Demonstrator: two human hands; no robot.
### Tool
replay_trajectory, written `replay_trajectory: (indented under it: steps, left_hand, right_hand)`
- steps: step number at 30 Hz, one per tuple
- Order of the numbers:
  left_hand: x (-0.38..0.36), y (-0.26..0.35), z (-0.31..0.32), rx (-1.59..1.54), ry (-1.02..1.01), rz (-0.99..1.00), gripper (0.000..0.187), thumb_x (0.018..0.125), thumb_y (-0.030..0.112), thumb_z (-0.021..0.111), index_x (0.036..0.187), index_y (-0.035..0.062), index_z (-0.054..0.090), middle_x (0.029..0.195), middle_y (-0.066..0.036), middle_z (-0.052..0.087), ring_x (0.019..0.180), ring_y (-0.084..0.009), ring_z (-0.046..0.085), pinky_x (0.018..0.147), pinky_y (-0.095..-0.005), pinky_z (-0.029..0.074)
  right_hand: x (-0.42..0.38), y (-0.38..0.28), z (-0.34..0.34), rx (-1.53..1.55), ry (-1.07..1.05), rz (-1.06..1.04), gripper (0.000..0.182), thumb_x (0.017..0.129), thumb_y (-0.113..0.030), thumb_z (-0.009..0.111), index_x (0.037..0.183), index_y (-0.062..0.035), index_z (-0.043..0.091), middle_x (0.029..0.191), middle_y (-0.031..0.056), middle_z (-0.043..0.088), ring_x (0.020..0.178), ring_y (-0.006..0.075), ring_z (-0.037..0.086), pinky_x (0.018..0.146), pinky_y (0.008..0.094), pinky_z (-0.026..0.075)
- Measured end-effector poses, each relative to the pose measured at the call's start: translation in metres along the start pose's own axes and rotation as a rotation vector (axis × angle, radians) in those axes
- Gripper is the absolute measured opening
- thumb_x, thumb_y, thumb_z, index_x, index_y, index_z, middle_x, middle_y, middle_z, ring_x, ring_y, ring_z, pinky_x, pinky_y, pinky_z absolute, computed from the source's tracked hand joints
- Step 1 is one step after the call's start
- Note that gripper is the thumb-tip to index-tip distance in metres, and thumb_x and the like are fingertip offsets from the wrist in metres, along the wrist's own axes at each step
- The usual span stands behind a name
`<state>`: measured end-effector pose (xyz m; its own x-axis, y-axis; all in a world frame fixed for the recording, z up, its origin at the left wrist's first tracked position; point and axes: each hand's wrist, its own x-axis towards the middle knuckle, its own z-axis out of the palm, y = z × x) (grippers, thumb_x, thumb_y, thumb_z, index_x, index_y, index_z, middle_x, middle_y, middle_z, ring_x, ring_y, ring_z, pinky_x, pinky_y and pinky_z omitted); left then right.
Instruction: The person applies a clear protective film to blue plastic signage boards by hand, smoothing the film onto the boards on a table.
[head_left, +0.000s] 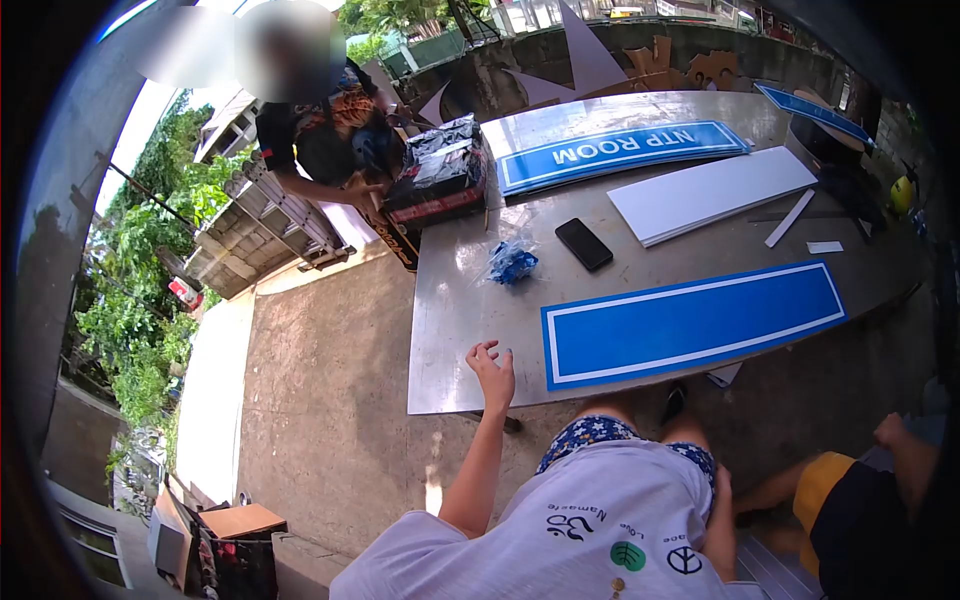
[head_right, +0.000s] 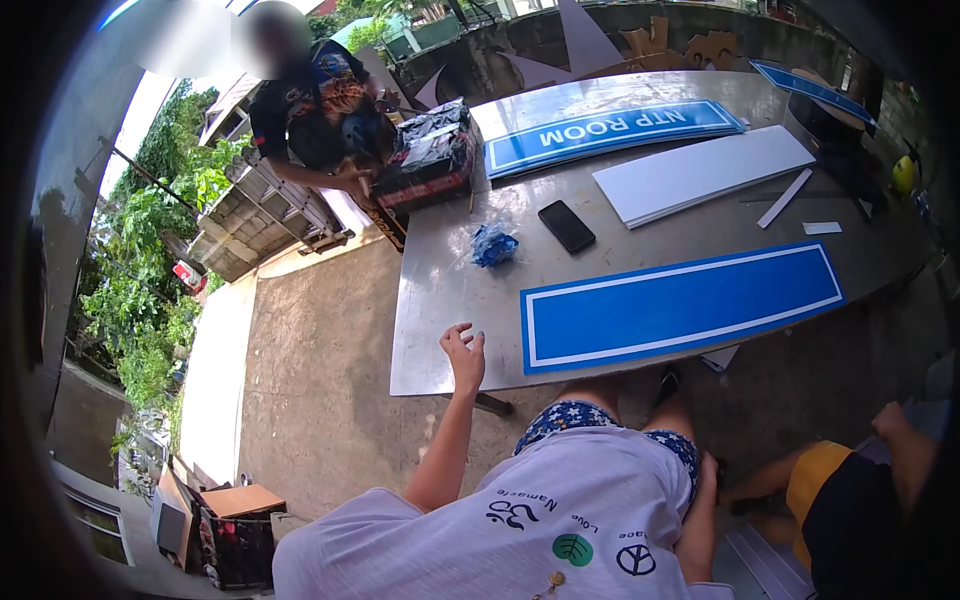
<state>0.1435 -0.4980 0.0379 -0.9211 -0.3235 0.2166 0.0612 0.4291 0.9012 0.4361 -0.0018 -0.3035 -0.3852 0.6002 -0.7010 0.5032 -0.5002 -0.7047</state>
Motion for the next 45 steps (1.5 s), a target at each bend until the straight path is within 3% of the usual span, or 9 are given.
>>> replay_trajectory:
  steps: [18, 21, 39, 41, 44, 45]
  left_hand:
    - [0.004, -0.001, 0.014, -0.011, -0.020, -0.005, 0.033, 0.085, 0.008, 0.064, 0.116, 0.0042, 0.054, 0.130, -0.017, 0.033, 0.099, -0.0258, 0.059, 0.085, -0.0343, 0.050]
    - [0.003, 0.003, 0.012, -0.033, -0.048, -0.054, 0.034, 0.084, 0.008, 0.064, 0.116, 0.0031, 0.053, 0.133, -0.019, 0.032, 0.101, -0.0269, 0.057, 0.091, -0.0375, 0.047]
    - [0.006, -0.007, 0.007, -0.039, -0.041, -0.032, 0.029, 0.085, 0.005, 0.063, 0.112, 0.0010, 0.054, 0.129, -0.019, 0.033, 0.102, -0.0254, 0.054, 0.091, -0.0345, 0.048]
    - [0.007, -0.008, 0.010, -0.035, -0.048, 0.002, 0.029, 0.085, 0.005, 0.063, 0.112, 0.0006, 0.054, 0.129, -0.019, 0.033, 0.103, -0.0257, 0.054, 0.091, -0.0342, 0.048]
    - [0.002, 0.005, 0.010, 0.028, -0.033, 0.085, 0.030, 0.083, 0.005, 0.064, 0.112, 0.0004, 0.054, 0.131, -0.020, 0.033, 0.103, -0.0288, 0.053, 0.090, -0.0367, 0.047]
    - [-0.002, 0.018, 0.007, 0.190, -0.018, 0.224, 0.031, 0.082, 0.004, 0.064, 0.112, 0.0005, 0.054, 0.133, -0.020, 0.033, 0.102, -0.0309, 0.053, 0.090, -0.0387, 0.046]
  right_hand:
    - [0.018, -0.002, 0.005, -0.112, 0.018, -0.018, 0.039, 0.083, -0.017, 0.054, 0.115, 0.0054, 0.056, 0.111, 0.0173, 0.062, 0.100, 0.0303, 0.060, 0.087, 0.0410, 0.049]
    - [0.018, -0.002, 0.002, -0.114, 0.026, -0.016, 0.040, 0.083, -0.017, 0.054, 0.116, 0.0058, 0.055, 0.112, 0.0175, 0.062, 0.100, 0.0302, 0.060, 0.087, 0.0410, 0.049]
    - [-0.034, -0.022, -0.002, -0.154, 0.075, -0.045, 0.046, 0.083, -0.016, 0.054, 0.123, 0.0078, 0.052, 0.116, 0.0191, 0.060, 0.103, 0.0298, 0.059, 0.088, 0.0409, 0.048]
    - [-0.029, -0.020, -0.003, -0.147, 0.071, -0.052, 0.047, 0.083, -0.016, 0.054, 0.123, 0.0081, 0.051, 0.116, 0.0193, 0.060, 0.103, 0.0298, 0.059, 0.088, 0.0409, 0.048]
    - [0.054, 0.044, -0.013, -0.143, 0.139, -0.097, 0.044, 0.084, -0.014, 0.053, 0.123, 0.0052, 0.052, 0.114, 0.0194, 0.060, 0.100, 0.0294, 0.060, 0.084, 0.0415, 0.049]
    - [0.053, 0.048, -0.015, -0.138, 0.145, -0.092, 0.044, 0.084, -0.014, 0.053, 0.123, 0.0052, 0.052, 0.114, 0.0194, 0.060, 0.100, 0.0294, 0.060, 0.084, 0.0415, 0.049]
